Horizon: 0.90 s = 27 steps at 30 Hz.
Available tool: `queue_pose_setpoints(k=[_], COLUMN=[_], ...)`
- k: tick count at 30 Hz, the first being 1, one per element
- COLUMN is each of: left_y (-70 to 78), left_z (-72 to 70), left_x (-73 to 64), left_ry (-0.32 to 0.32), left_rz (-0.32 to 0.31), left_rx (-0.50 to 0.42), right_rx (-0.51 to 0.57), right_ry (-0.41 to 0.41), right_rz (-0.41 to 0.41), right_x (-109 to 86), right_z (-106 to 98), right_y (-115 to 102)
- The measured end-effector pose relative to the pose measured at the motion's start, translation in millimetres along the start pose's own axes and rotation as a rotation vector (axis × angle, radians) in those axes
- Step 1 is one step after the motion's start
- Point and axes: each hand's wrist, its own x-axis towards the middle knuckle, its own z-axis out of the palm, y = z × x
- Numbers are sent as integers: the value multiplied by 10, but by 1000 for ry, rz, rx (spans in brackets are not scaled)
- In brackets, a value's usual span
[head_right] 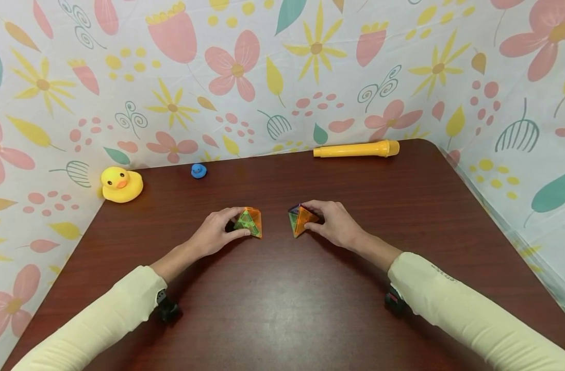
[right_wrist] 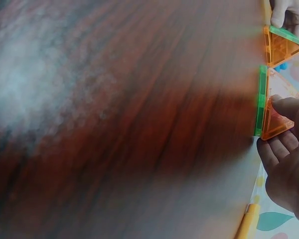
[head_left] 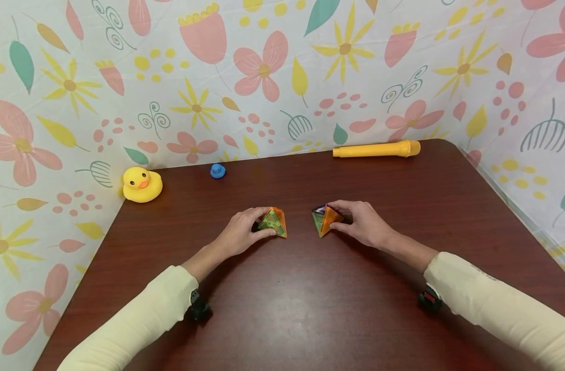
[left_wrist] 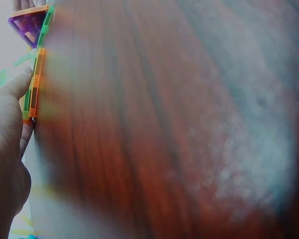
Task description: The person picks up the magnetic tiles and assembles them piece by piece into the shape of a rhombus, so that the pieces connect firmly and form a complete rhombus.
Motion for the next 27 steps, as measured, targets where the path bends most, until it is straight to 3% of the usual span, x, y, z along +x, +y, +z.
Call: queue_pose_setpoints(k=[10, 27], left_y=[70, 124], left_z=[28, 102], left_x=[29, 102], left_ry=[-32, -32], left_rz=[-4, 30], left_rx=[-14, -9], right_rx=[2, 9], right_ry=[-7, -1], right_rz=[1, -1], right_x=[28, 57], right_z=[36, 93], right_y=[-36, -96])
